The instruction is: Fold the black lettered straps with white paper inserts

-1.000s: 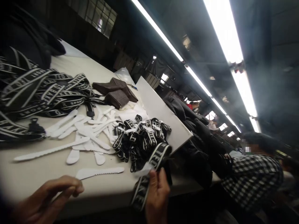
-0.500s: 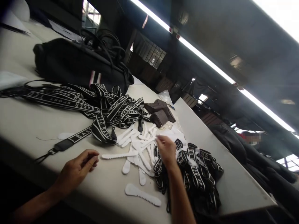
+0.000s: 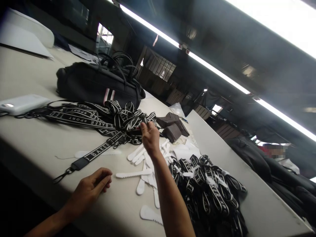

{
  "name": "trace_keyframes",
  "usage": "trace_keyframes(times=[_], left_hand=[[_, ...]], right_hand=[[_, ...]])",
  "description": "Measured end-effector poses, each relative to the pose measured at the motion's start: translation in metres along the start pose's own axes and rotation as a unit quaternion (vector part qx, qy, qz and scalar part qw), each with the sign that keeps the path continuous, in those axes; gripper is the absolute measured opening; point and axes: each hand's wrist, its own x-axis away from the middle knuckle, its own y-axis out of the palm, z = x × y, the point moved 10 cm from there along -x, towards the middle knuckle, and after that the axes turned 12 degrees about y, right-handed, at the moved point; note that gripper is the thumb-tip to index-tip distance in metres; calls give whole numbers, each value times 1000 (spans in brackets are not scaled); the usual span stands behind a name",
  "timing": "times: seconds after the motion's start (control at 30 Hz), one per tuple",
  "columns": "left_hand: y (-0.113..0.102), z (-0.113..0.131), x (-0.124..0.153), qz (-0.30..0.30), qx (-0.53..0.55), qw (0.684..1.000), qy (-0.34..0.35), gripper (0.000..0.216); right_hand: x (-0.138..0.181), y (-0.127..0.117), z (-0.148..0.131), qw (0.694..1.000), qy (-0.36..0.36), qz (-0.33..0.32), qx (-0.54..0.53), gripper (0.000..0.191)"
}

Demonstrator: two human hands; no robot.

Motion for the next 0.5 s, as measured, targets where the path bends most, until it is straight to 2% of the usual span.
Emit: trace_keyframes(times=[0.07, 0.13, 0.2, 0.27, 0.37, 0.43, 0.5], left_hand=[[1, -4, 1, -3, -12, 1000, -3, 34], [-5, 1, -1, 39, -20, 999, 26, 40], [-12, 24, -4, 99, -54, 988, 102, 54], [-7, 63, -7, 122, -118, 964, 207, 72], [33, 127, -16, 79, -187, 916, 345, 88], [72, 163, -24, 41, -194, 890, 410, 99], [120, 189, -30, -16, -189, 871, 454, 118]], right_hand=[[0, -52, -33, 980, -41, 32, -190, 31], [12, -103, -63, 931, -95, 53, -350, 28], [31, -144, -86, 896, -136, 66, -417, 24], [52, -178, -100, 875, -157, 76, -451, 22], [85, -220, -100, 863, -158, 97, -469, 23], [109, -246, -89, 869, -143, 119, -459, 22], [136, -274, -73, 881, -122, 145, -434, 21]])
